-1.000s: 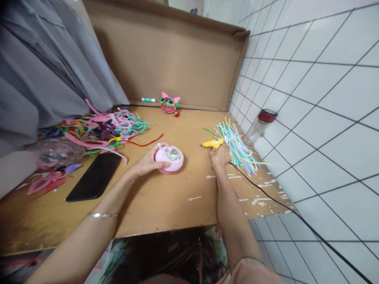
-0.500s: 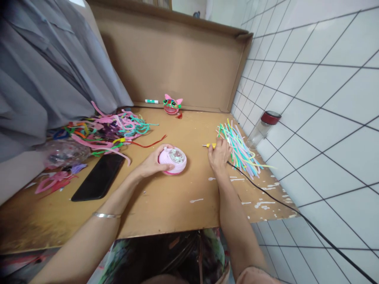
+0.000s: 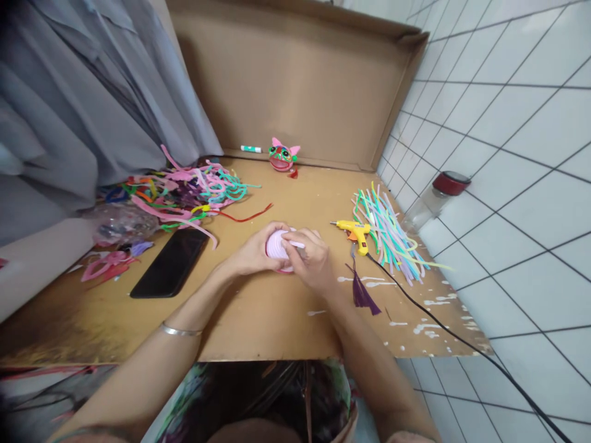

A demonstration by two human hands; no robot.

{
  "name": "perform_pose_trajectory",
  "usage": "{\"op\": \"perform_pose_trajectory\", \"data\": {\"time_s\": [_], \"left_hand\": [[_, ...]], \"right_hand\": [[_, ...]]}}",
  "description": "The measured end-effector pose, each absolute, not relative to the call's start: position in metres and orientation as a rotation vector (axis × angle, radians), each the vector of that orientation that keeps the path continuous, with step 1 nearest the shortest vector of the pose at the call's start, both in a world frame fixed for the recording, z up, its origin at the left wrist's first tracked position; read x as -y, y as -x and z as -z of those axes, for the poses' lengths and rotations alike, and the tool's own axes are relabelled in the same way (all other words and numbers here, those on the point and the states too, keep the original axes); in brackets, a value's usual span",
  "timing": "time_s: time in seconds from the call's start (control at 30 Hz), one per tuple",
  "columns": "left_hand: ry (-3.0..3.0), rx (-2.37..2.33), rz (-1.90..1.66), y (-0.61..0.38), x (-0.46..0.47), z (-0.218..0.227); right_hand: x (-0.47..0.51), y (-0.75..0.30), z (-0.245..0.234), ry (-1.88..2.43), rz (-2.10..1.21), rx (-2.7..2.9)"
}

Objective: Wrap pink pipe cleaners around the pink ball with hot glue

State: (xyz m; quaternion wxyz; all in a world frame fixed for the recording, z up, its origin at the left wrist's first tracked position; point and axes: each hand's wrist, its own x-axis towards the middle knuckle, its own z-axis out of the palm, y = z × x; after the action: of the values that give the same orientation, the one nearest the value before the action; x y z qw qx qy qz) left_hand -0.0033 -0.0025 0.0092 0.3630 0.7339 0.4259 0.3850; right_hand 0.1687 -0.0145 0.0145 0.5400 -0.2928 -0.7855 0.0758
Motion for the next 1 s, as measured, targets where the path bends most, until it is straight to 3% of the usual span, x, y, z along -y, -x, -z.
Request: {"op": "perform_pose_trajectory", "data": {"time_s": [0.6, 1.0], "left_hand": [[-1.816, -1.013, -1.006, 0.008, -0.003, -0.005], [-1.78, -0.98, -0.995, 0.009, -0.003, -0.005]], "right_hand": [[0.001, -0.179, -0.023, 0.892, -0.771, 1.639], [0.001, -0.179, -0.021, 0.95, -0.832, 1.73]]}}
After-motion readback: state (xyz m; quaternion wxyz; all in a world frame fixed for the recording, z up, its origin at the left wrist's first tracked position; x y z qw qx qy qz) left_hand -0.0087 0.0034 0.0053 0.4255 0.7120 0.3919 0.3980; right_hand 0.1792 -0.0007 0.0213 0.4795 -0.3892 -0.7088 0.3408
